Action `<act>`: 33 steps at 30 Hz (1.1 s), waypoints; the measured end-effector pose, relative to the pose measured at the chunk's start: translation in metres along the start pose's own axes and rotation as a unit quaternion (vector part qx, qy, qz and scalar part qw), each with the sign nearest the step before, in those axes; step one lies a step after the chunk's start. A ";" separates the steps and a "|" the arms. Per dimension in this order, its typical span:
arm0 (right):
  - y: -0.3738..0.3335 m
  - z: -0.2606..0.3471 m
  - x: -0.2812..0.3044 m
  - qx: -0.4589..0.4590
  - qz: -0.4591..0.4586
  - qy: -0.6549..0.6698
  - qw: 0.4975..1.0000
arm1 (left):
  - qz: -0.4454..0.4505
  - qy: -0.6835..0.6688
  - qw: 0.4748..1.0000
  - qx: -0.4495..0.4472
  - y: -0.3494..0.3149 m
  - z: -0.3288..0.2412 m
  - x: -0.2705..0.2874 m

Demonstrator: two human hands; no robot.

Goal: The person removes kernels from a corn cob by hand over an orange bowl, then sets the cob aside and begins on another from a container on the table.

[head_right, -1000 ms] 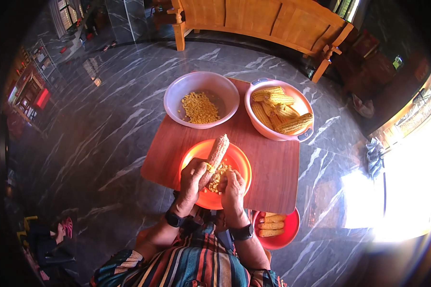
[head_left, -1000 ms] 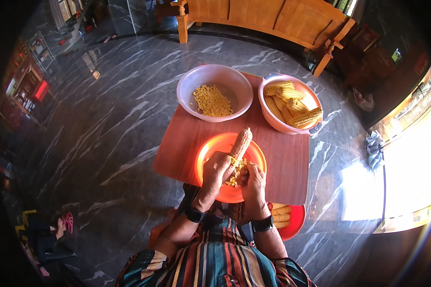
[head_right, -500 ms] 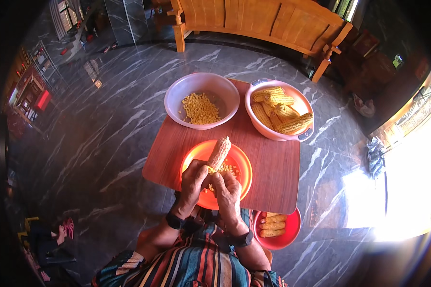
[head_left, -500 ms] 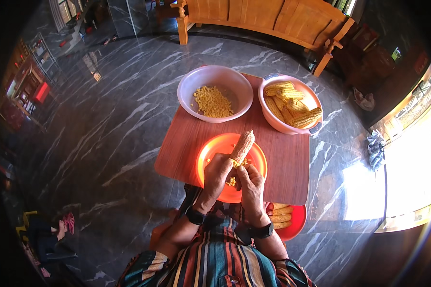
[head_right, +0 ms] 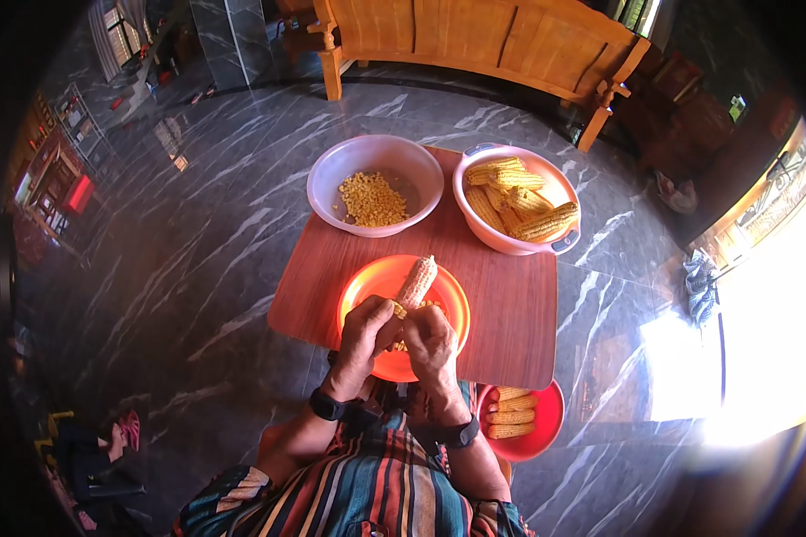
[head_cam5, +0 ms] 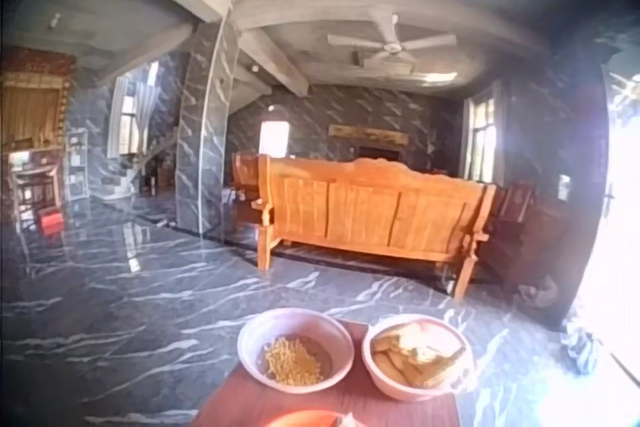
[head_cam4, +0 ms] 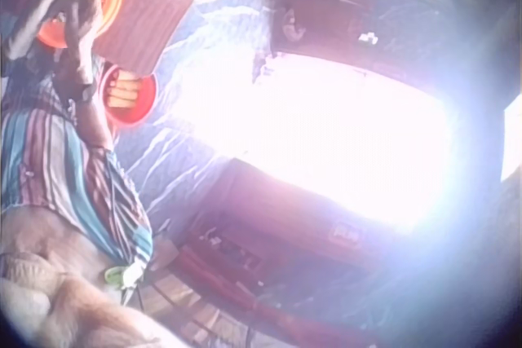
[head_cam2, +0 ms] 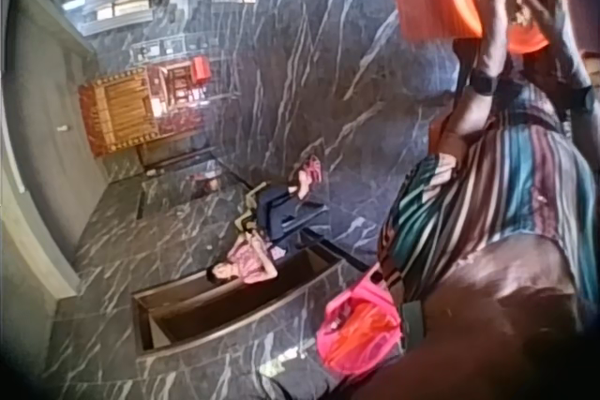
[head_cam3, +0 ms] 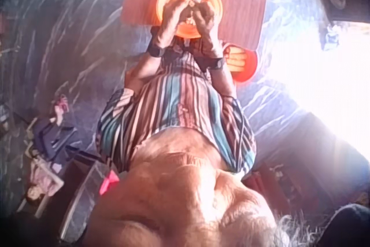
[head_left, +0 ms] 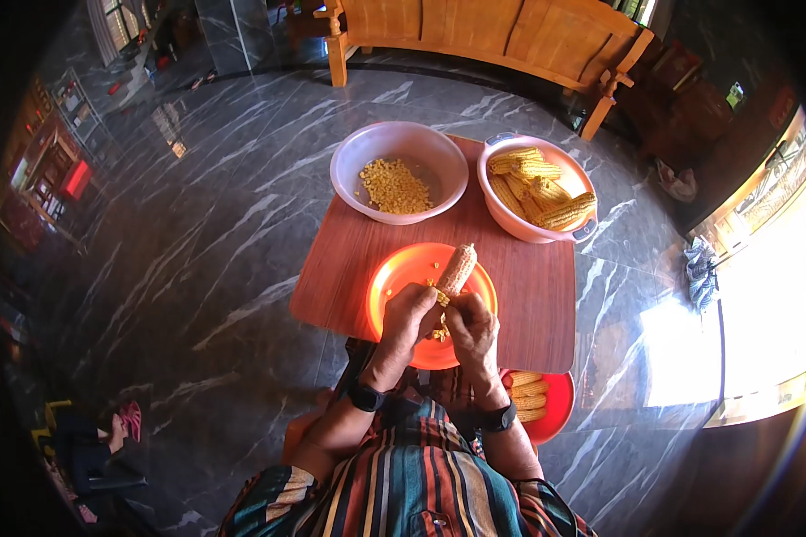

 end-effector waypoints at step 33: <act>0.017 -0.008 -0.016 -0.091 0.024 0.191 0.977 | -0.042 0.187 0.962 -0.193 0.015 -0.021 0.007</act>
Point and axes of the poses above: each hand's wrist, its own y-axis towards the middle knuckle, its own x-axis out of the back of the hand, z = x × y, the point moved 7 cm from there along y, towards the middle knuckle, and after that the axes turned 5 degrees about -z, right-handed, at the moved point
